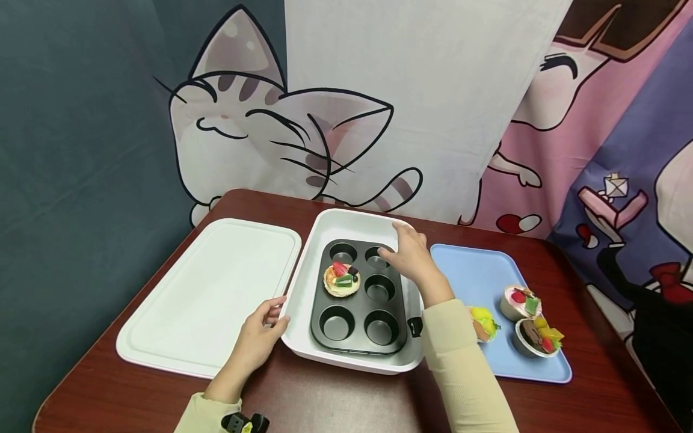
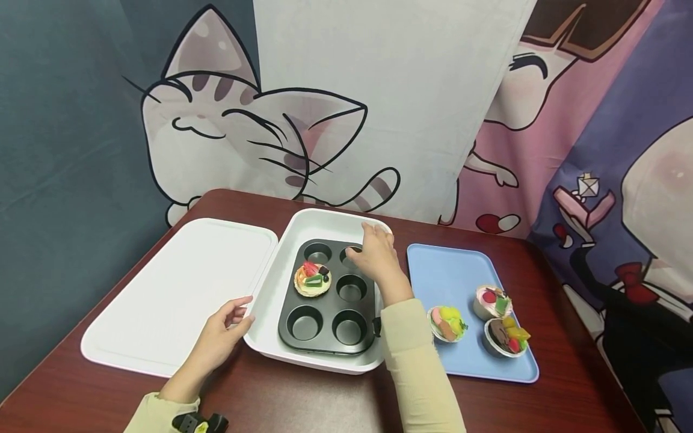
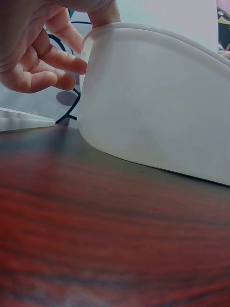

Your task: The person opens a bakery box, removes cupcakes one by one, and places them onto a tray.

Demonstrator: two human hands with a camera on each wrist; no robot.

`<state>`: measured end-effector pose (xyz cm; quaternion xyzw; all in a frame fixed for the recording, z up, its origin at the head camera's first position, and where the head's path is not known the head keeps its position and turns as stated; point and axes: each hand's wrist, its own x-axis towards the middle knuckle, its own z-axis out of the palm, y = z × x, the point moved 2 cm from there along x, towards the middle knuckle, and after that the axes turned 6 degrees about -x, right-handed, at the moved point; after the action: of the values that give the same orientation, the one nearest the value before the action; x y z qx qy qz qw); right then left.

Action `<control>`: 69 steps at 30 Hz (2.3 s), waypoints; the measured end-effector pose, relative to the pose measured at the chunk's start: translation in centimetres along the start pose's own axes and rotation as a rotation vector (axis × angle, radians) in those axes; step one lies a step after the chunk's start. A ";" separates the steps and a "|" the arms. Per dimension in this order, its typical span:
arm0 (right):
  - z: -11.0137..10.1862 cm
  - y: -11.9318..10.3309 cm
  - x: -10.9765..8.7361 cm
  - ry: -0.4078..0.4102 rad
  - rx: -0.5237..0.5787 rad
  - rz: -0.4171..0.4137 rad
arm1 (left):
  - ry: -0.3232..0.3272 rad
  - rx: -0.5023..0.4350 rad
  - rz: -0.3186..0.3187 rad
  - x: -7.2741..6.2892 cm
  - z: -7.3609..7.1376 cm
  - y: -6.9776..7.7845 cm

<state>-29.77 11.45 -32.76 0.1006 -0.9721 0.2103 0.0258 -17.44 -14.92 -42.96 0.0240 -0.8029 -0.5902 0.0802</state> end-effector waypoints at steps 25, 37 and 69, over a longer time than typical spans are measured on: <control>1.6 -1.9 0.3 -0.084 -0.033 -0.004 | -0.011 -0.020 -0.008 -0.1 -0.1 0.2; 2.4 -2.7 0.4 -0.110 -0.046 -0.017 | -0.017 -0.041 0.002 -0.2 -0.1 0.3; 6.5 -5.0 0.6 -0.211 -0.128 -0.077 | -0.006 -0.019 -0.008 -0.1 0.0 -0.1</control>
<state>-29.37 4.19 -36.58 0.1576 -0.9763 0.1348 -0.0622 -17.33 -14.96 -43.08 0.0249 -0.7976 -0.5980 0.0755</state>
